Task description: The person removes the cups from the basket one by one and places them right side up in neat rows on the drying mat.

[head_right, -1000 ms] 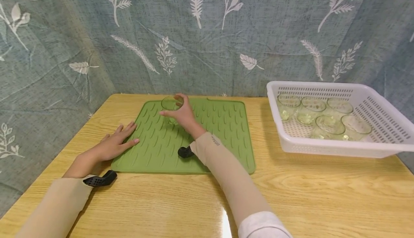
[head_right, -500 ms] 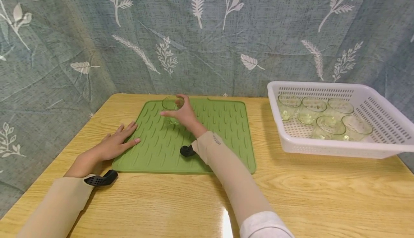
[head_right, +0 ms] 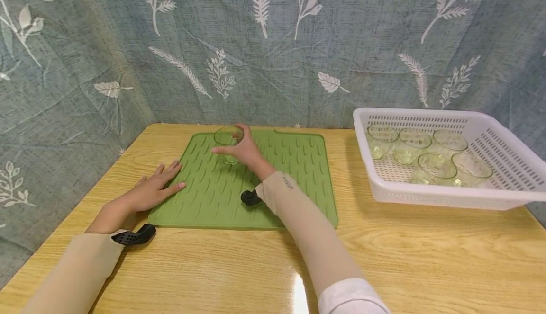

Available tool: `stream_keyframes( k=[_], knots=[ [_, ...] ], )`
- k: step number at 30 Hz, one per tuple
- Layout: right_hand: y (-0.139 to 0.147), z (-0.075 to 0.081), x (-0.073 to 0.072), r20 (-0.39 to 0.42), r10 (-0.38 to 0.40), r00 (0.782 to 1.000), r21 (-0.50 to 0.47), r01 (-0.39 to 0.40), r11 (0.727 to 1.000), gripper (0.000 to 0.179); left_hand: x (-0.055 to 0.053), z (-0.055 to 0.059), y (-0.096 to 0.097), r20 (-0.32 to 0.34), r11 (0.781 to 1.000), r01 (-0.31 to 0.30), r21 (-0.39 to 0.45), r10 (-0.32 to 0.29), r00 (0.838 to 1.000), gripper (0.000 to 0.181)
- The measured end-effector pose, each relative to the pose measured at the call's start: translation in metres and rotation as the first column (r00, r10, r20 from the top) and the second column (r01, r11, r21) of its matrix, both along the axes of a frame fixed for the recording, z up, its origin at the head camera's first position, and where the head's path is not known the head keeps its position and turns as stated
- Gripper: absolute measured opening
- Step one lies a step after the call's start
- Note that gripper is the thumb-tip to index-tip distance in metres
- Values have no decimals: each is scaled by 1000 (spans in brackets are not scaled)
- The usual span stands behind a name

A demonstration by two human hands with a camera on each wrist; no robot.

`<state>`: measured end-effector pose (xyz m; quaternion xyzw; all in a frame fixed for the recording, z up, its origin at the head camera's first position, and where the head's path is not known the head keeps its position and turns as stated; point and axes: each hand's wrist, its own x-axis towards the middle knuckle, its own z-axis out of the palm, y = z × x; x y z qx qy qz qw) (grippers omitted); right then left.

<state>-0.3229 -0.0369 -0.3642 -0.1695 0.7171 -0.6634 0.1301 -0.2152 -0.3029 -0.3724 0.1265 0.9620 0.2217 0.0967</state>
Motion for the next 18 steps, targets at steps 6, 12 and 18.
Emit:
stream_keyframes(
  k=[6,12,18],
  knots=[
    [8,4,-1,-25,23,999,29,-22,999,94,-1,1,1,-2,1000,1,4,-1,1000,81],
    [15,8,-2,-35,46,998,36,-44,998,95,0,-1,1,4,1000,-6,1,6,1000,81],
    [19,13,-3,-59,43,997,45,-40,998,95,0,-1,1,5,1000,-3,1,3,1000,82]
  ],
)
